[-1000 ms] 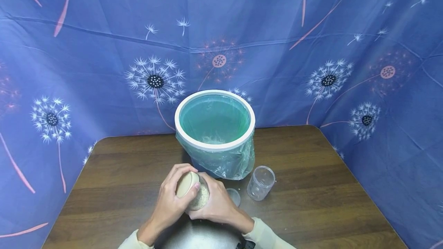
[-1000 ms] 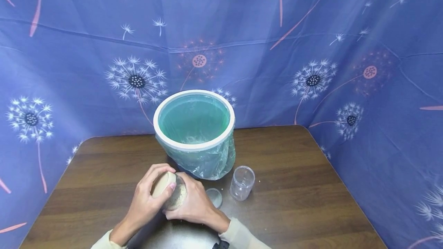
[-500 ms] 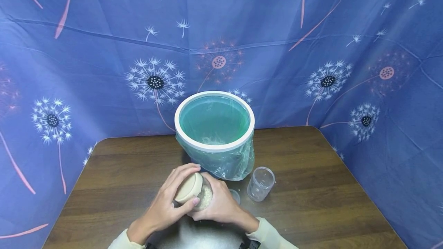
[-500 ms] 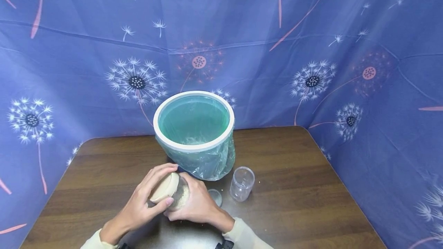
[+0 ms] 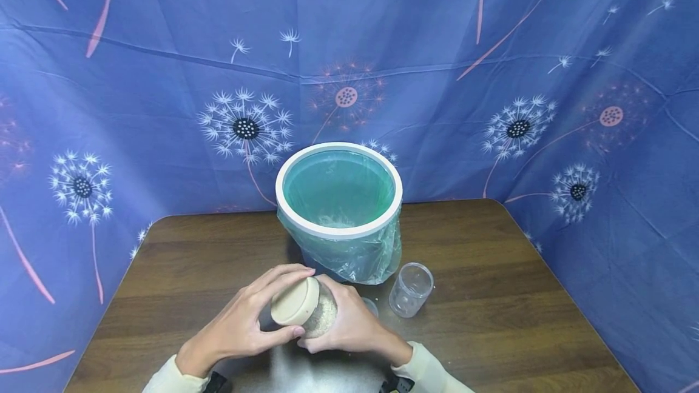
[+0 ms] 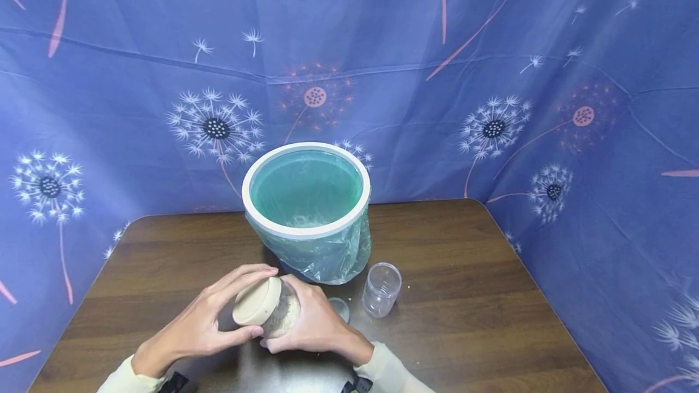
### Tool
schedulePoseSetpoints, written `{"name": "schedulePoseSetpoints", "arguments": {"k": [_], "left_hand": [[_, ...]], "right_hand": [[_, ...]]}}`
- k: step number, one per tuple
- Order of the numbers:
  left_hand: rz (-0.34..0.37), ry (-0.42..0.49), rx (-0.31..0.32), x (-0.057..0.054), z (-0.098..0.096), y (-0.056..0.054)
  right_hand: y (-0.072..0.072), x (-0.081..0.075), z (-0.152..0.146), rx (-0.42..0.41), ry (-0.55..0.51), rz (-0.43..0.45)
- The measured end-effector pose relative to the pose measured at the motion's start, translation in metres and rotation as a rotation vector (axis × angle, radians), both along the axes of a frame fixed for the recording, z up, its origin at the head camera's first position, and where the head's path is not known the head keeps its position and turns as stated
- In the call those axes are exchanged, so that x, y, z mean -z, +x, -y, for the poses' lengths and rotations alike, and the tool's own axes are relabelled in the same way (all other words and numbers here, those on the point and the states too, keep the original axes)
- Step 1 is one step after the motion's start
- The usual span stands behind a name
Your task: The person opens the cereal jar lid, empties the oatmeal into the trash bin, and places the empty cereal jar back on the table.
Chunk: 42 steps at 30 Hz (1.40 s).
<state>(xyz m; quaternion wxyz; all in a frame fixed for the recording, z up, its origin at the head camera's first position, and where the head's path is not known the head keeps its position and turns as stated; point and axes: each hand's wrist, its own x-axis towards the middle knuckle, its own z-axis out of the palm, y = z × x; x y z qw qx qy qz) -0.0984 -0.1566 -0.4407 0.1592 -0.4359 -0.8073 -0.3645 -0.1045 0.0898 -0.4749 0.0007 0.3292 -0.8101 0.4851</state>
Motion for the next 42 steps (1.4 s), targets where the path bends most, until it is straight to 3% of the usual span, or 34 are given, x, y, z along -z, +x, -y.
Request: {"name": "schedulePoseSetpoints", "arguments": {"k": [6, 13, 25, 36, 42], "left_hand": [[0.0, 0.003, -0.047, 0.001, 0.0, 0.001], [0.021, 0.001, -0.16, 0.005, -0.002, 0.002], [0.073, 0.074, -0.339, 0.011, -0.012, 0.006], [0.111, 0.071, -0.545, 0.007, -0.025, 0.009], [0.119, 0.039, -0.603, 0.002, -0.028, 0.01]], "right_hand": [[0.0, 0.0, 0.001, -0.003, 0.008, -0.016], [0.001, 0.001, 0.004, 0.017, -0.006, -0.004], [0.002, 0.0, 0.01, 0.09, 0.031, -0.022], [-0.001, 0.002, 0.017, 0.191, 0.081, -0.127], [-0.003, 0.002, 0.019, 0.194, 0.08, -0.14]]}}
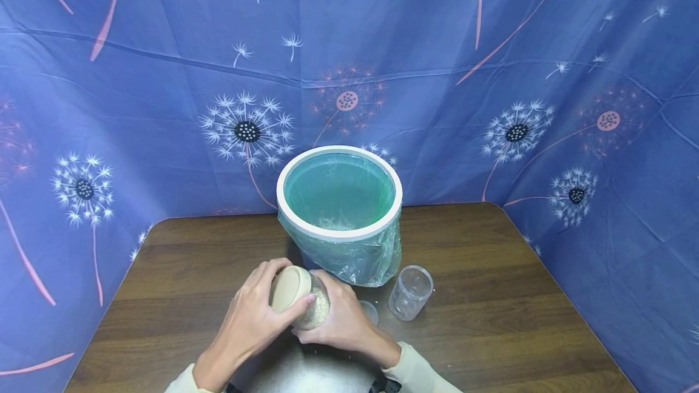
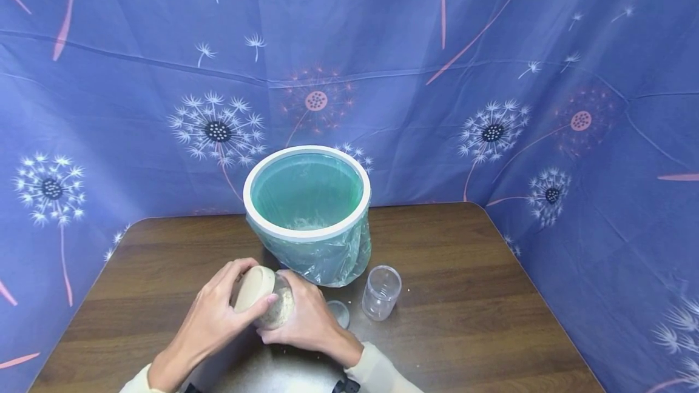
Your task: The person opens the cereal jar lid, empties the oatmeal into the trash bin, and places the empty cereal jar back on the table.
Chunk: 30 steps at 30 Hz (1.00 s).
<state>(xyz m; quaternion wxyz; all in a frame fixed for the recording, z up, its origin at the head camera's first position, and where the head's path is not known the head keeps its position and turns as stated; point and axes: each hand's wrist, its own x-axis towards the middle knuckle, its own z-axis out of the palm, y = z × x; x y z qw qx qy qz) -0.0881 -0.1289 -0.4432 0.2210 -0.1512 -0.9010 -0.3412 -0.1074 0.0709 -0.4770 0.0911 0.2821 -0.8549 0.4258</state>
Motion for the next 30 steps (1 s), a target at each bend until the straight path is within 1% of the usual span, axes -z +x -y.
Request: {"name": "schedulePoseSetpoints", "arguments": {"k": [3, 5, 6, 9, 13, 16, 19, 22, 25, 27, 30], "left_hand": [[0.014, -0.035, -0.01, -0.001, 0.001, 0.0], [0.021, -0.058, 0.004, -0.001, 0.002, 0.0], [0.023, -0.067, 0.021, -0.001, 0.003, 0.0], [0.02, -0.086, 0.102, -0.001, 0.008, -0.002], [0.023, -0.082, 0.233, -0.001, 0.016, -0.005], [0.018, -0.068, 0.329, -0.004, 0.022, -0.007], [-0.007, -0.085, 0.417, -0.007, 0.027, -0.008], [-0.047, -0.118, 0.488, -0.011, 0.031, -0.009], [-0.072, -0.141, 0.544, -0.014, 0.035, -0.01], [-0.08, -0.144, 0.577, -0.016, 0.036, -0.01], [-0.087, -0.138, 0.61, -0.016, 0.037, -0.011]], "right_hand": [[0.0, 0.0, 0.0, -0.01, -0.007, 0.014], [0.0, 0.0, -0.001, -0.018, -0.015, 0.029], [0.0, 0.0, -0.001, -0.022, -0.019, 0.036], [0.0, 0.001, -0.002, -0.035, -0.029, 0.05], [0.0, 0.001, -0.004, -0.055, -0.044, 0.056], [0.0, 0.0, -0.006, -0.078, -0.06, 0.074], [0.0, -0.001, -0.009, -0.106, -0.066, 0.103], [-0.001, -0.002, -0.012, -0.129, -0.05, 0.124], [-0.002, -0.003, -0.014, -0.157, -0.042, 0.134], [-0.003, -0.003, -0.015, -0.177, -0.047, 0.137], [-0.003, -0.003, -0.016, -0.196, -0.059, 0.154]]}}
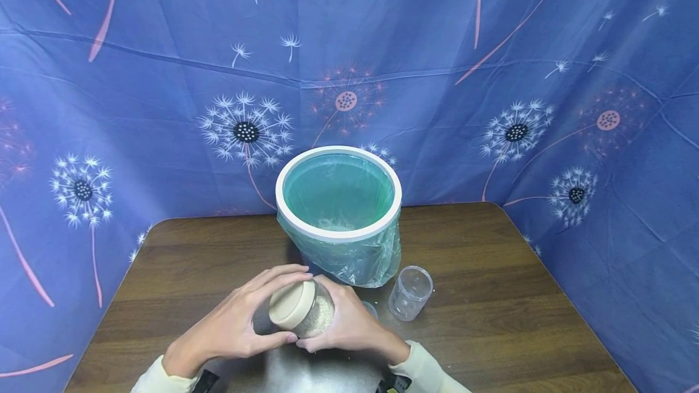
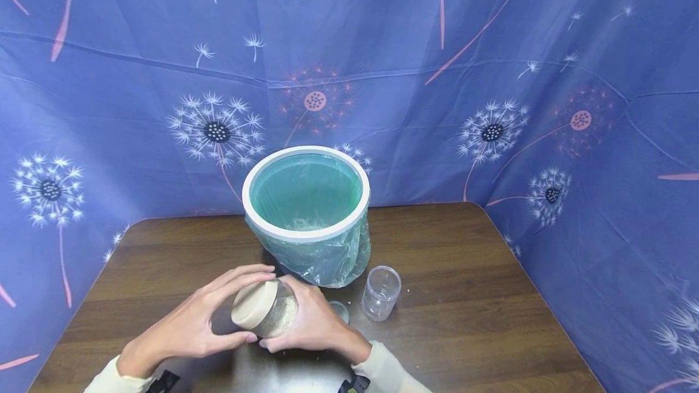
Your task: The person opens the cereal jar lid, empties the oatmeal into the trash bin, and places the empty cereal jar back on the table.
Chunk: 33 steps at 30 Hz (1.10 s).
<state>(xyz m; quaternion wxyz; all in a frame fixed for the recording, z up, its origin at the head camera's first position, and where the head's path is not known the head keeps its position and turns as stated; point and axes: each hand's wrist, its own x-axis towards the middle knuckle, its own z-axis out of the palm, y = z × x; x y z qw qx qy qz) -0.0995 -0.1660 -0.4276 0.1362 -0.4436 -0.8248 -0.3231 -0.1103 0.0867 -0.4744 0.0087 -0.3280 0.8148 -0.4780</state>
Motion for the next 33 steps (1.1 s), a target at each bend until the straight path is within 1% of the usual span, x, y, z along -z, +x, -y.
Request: {"name": "schedulePoseSetpoints", "arguments": {"k": [4, 7, 11, 16, 18, 20, 25, 27, 33], "left_hand": [[0.006, 0.015, 0.013, 0.0, 0.001, -0.001], [0.022, 0.019, -0.005, 0.001, 0.001, -0.001], [0.045, 0.026, -0.028, 0.002, 0.002, -0.002], [0.099, 0.022, -0.061, 0.002, 0.003, -0.002], [0.118, 0.017, -0.084, 0.002, 0.003, -0.001], [0.119, 0.012, -0.116, 0.003, 0.001, 0.0], [0.11, -0.006, -0.221, 0.007, -0.003, 0.002], [0.112, -0.007, -0.254, 0.008, -0.004, 0.002], [0.102, 0.005, -0.317, 0.012, -0.009, 0.003]], "right_hand": [[0.001, -0.001, 0.0, -0.001, 0.003, 0.03], [0.002, -0.001, 0.001, 0.0, 0.006, 0.04], [0.001, -0.001, 0.002, 0.001, 0.013, 0.022], [0.001, -0.001, 0.003, 0.001, 0.024, 0.005], [0.001, -0.001, 0.003, 0.003, 0.03, 0.005], [0.001, -0.001, 0.003, 0.008, 0.038, 0.005], [0.002, -0.001, 0.004, 0.025, 0.052, 0.021], [0.002, -0.002, 0.004, 0.031, 0.059, 0.024], [0.003, -0.002, 0.005, 0.038, 0.072, 0.007]]}}
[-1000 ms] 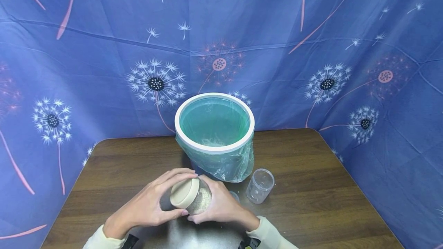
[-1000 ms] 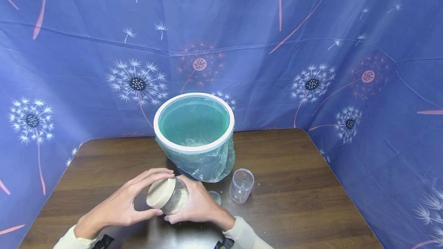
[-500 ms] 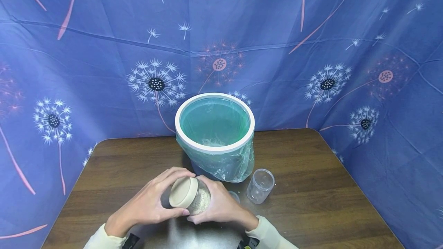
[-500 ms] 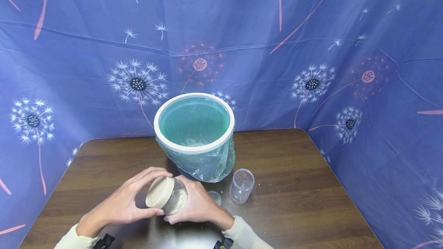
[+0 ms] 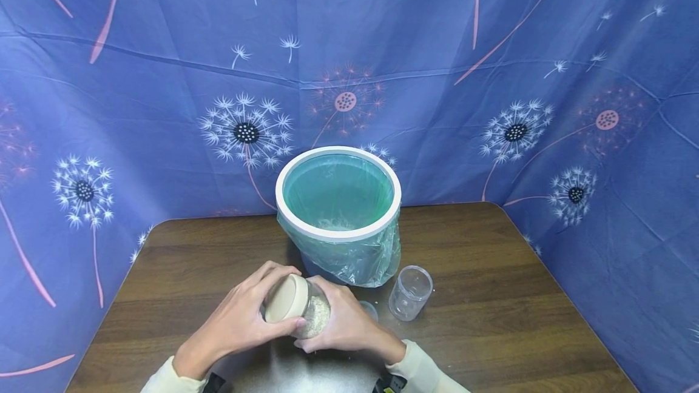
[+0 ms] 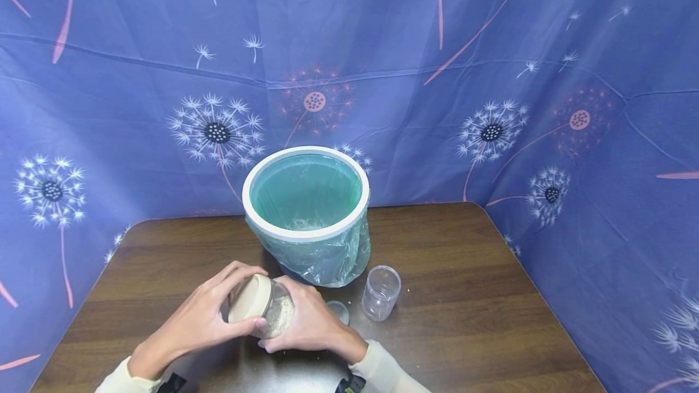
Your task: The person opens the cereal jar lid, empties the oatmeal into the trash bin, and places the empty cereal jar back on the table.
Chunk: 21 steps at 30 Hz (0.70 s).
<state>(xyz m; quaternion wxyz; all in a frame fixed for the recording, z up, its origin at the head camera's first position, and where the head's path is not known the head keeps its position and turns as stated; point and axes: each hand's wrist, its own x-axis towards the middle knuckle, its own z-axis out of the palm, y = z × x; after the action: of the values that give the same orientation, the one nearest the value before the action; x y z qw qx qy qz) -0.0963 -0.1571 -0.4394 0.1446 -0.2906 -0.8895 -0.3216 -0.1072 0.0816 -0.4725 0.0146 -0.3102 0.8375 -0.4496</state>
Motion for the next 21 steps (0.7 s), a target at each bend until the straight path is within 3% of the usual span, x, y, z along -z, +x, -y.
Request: {"name": "schedulePoseSetpoints", "arguments": {"k": [7, 14, 17, 21], "left_hand": [[-0.016, -0.001, -0.063, 0.0, -0.005, 0.002], [-0.024, -0.058, -0.147, -0.003, -0.011, 0.006], [0.023, -0.076, -0.145, -0.004, -0.011, 0.007], [0.101, -0.071, -0.078, -0.007, -0.006, 0.008]], "right_hand": [[0.0, 0.001, 0.001, 0.006, 0.02, -0.03], [0.0, 0.001, 0.001, 0.013, 0.056, -0.058], [0.0, 0.001, 0.001, 0.011, 0.054, -0.063], [0.0, 0.001, 0.001, 0.009, 0.048, -0.074]]}}
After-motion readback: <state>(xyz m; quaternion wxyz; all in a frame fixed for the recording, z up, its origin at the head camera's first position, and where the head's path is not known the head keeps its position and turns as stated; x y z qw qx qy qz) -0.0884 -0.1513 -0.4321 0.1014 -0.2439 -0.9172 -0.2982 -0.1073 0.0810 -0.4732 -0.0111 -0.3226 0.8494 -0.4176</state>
